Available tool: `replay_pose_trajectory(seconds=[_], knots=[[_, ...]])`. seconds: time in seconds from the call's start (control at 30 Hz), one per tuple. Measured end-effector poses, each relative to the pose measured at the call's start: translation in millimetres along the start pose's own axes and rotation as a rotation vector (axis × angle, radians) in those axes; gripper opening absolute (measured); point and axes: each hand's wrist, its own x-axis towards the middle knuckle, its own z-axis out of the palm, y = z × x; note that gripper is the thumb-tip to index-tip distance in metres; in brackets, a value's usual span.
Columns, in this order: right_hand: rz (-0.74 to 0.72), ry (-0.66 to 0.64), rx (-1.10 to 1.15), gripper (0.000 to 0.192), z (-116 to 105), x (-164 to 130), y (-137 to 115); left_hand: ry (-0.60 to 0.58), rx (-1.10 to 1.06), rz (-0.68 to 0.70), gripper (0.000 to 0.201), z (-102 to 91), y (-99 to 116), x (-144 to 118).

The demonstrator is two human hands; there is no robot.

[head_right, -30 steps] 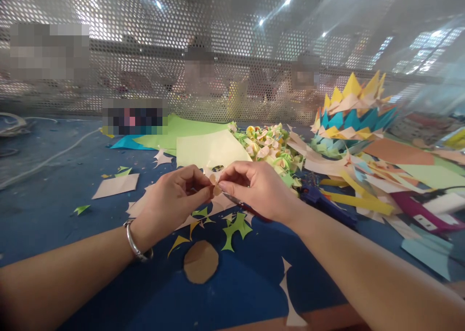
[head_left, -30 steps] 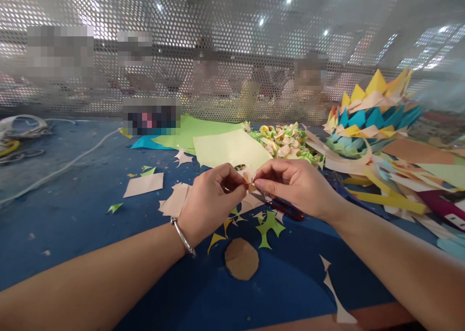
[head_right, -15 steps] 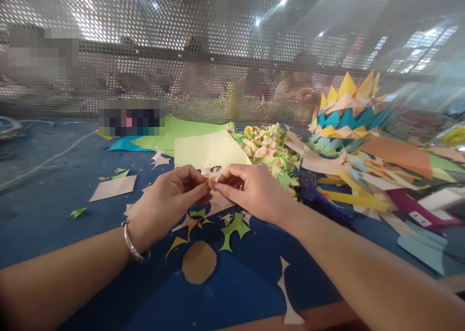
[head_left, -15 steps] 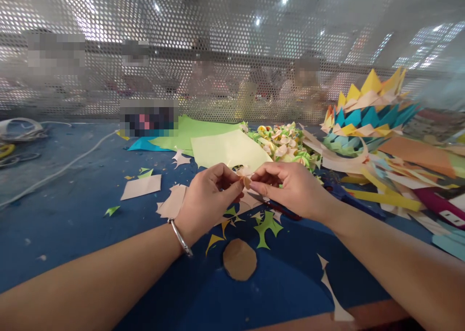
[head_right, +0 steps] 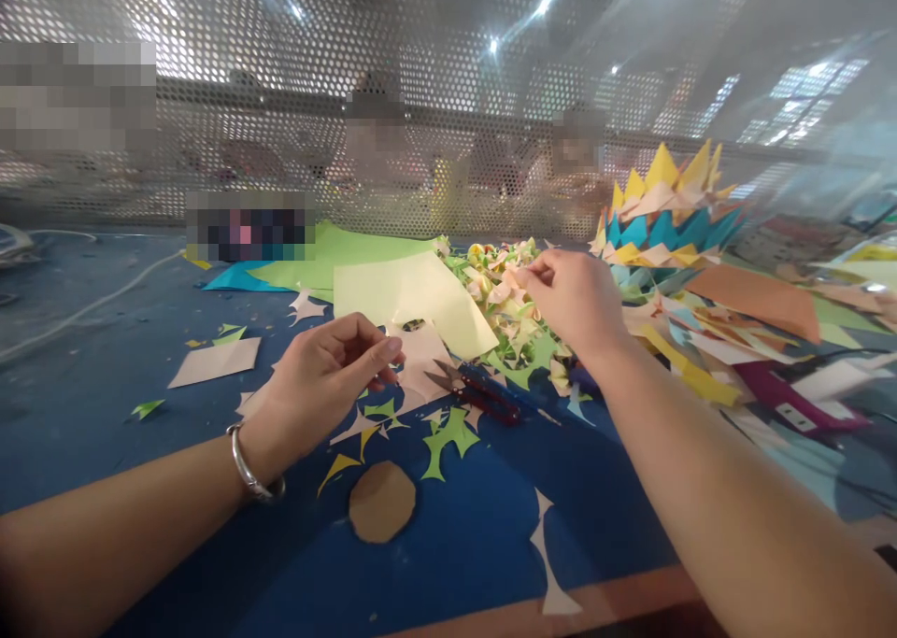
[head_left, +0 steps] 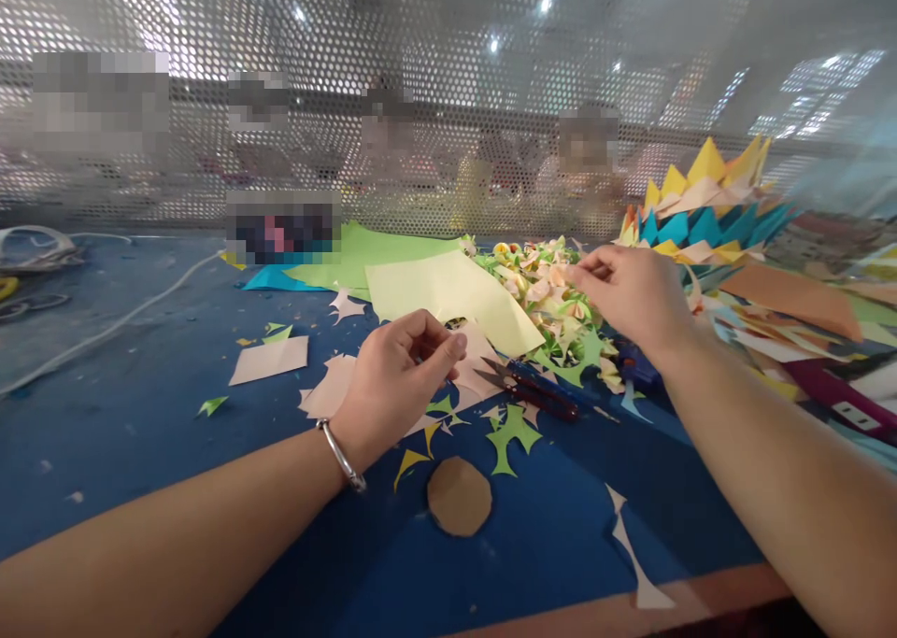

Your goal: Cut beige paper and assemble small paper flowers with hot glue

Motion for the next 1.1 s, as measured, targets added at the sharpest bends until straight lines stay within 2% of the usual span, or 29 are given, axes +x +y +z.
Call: replay_pose_trajectory(seconds=[0.07,0.17,0.3,0.37,0.5,0.63,0.7,0.8,0.97,1.03,1.1], knots=[[0.022,-0.052,-0.133,0.019,2,5,11,0.028,-0.036,0.000,0.022,-1.8,-2,3],[0.017,-0.075,-0.177,0.018,6,6,15,0.124,-0.083,-0.011,0.020,-6.0,-6,11],[-0.064,-0.034,-0.012,0.017,6,-2,5,0.218,-0.089,-0.018,0.019,-15.8,-13,23],[-0.099,-0.054,0.085,0.015,5,-6,-2,0.235,-0.049,-0.010,0.016,-21.6,-18,29],[-0.147,-0.116,0.178,0.014,2,-13,-16,0.181,0.271,0.034,0.015,-27.2,-30,36],[-0.217,-0.195,0.231,0.014,1,-19,-25,0.083,0.621,0.134,0.032,-20.8,-36,38],[-0.256,-0.265,0.257,0.013,2,-21,-27,0.067,0.703,0.108,0.032,-17.0,-36,39],[-0.293,-0.331,0.259,0.012,3,-24,-28,0.062,0.686,0.097,0.017,-15.1,-34,41],[-0.304,-0.378,0.256,0.013,6,-26,-30,0.014,0.412,0.138,0.012,-14.0,-30,41],[-0.299,-0.436,0.256,0.014,7,-26,-31,0.010,0.427,0.109,0.022,-11.7,-30,39],[-0.309,-0.514,0.240,0.014,8,-27,-33,-0.001,0.540,0.068,0.037,-10.0,-29,37]])
